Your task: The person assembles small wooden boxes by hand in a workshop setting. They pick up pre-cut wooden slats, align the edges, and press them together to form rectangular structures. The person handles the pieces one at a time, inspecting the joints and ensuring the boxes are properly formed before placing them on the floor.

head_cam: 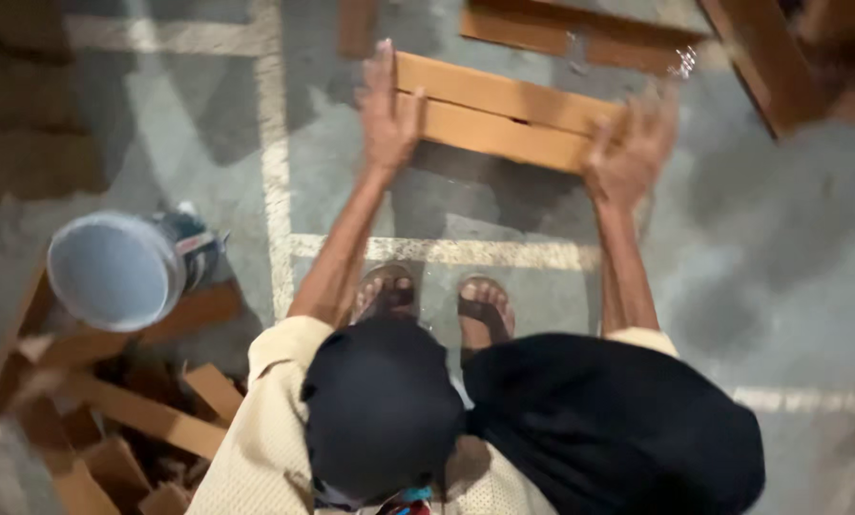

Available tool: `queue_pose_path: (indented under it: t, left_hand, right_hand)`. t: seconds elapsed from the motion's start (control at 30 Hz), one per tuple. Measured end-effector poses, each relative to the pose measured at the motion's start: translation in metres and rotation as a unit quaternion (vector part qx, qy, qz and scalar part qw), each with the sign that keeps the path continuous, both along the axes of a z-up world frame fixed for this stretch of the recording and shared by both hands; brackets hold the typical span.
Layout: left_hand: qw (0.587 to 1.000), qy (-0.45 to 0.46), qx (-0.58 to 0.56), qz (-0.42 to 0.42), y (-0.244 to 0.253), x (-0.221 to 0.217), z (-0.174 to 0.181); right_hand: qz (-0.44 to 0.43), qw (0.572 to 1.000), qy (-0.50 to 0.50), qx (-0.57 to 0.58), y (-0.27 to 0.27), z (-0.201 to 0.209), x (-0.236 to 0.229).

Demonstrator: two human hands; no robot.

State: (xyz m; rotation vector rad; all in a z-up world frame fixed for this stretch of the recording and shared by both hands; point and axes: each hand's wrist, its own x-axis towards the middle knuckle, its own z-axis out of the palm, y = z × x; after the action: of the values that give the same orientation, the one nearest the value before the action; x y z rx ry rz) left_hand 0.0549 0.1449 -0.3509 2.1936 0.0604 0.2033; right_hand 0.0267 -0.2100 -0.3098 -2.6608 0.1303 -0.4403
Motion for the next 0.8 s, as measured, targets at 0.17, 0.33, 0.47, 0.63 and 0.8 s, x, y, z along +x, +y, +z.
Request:
queue_pose_path:
  t: [0.17, 0.33, 0.47, 0.63, 0.8]
  left_hand:
    - [0.971, -0.007, -0.232, 0.051, -0.010, 0.004, 0.004]
    - [0.938, 0.042, -0.334, 0.081, -0.014, 0.004, -0.002]
    - [0.967, 0.000, -0.243, 0.070, -0.013, 0.008, -0.011]
    - [0.977, 0.011, -0.207, 0.052, -0.011, 0.006, -0.003]
    - [0.998, -0.005, 0.028, 0.053, -0.007, 0.001, 0.045]
  right_hand:
    - [-0.079, 0.984, 0.008, 0.161, -0.014, -0.003, 0.013]
    - [-0.074, 0.911, 0.141, 0.382, -0.044, -0.005, 0.019]
    - [-0.024, 0.919, 0.132, 0.371, -0.056, -0.020, 0.018]
    - [-0.034, 0.934, 0.139, 0.326, -0.063, -0.036, 0.016]
    - [0.020, 0.999, 0.005, -0.043, -0.040, -0.012, 0.011]
